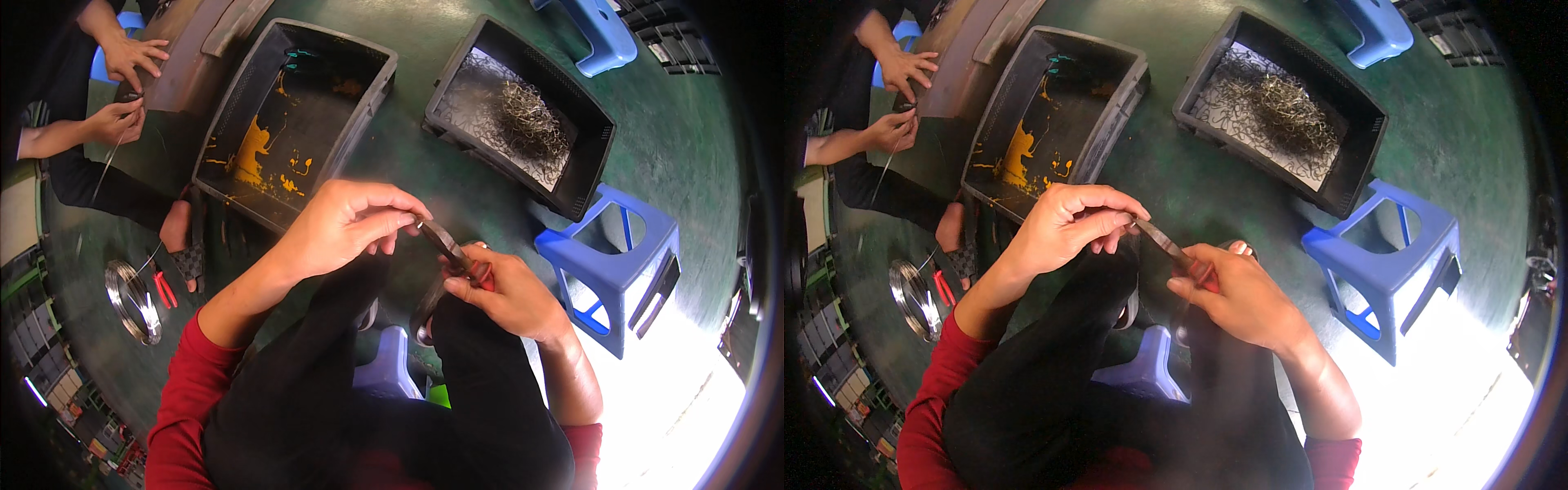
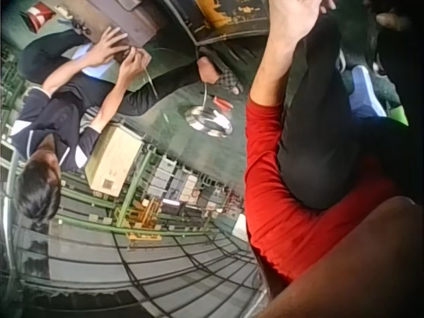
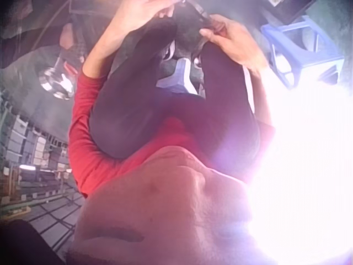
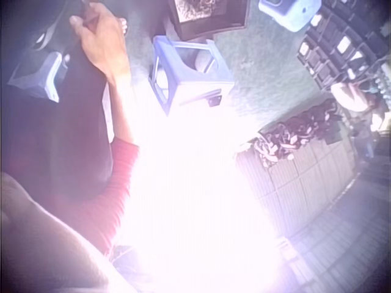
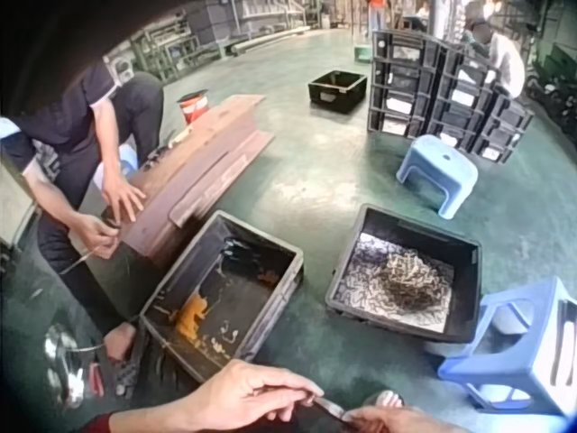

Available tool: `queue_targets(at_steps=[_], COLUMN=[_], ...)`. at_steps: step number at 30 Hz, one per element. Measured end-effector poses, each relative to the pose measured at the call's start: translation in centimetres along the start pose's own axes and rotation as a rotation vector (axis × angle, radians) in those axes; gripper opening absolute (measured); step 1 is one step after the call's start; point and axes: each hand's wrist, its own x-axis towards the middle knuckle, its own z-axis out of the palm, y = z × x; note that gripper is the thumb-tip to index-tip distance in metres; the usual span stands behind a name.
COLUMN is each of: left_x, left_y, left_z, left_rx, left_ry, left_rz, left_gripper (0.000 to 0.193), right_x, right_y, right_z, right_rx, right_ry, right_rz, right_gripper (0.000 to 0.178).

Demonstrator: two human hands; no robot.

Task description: The person repeatedly picks small metal wire pieces from a black tray, bends them into loops using pliers, and places the finished pieces into a second tray. The process is repeated continuously.

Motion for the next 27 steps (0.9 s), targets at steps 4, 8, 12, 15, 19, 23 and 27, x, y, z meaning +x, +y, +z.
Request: queue_targets(at_steps=[4,8,12,15,19,23,27], left_x=[0.0,0.1,0.1,0.2,0.5,0.6,0.5], left_y=[-0.2,-0.4,-0.3,-0.3,-0.6,-0.9,-0.7], left_z=[-0.1,0.0,0.2,0.4,0.9,1.3,2.0], left_rx=[-0.037,-0.114,-0.028,0.015,0.123,0.220,0.257], left_ry=[-0.031,-0.103,-0.150,-0.162,-0.156,-0.145,-0.095], left_rz=[-0.018,-0.034,-0.002,0.003,0.120,0.224,0.265], left_gripper=[0.019,0.023,0.028,0.029,0.030,0.031,0.031], right_x=[-0.2,-0.4,-0.5,-0.6,-0.5,-0.4,-0.4], right_y=[-0.1,-0.3,-0.1,0.4,1.3,2.0,2.2], right_z=[0.0,0.1,0.2,0.0,0.5,0.8,1.0], right_rx=[-0.036,0.053,-0.023,-0.067,0.013,0.063,-0.005], right_ry=[0.009,0.009,0.066,0.054,0.083,0.107,0.192], right_rz=[-0.007,0.054,0.027,0.054,0.012,0.003,-0.012], right_gripper=[0.027,0.023,0.023,0.024,0.033,0.017,0.016])
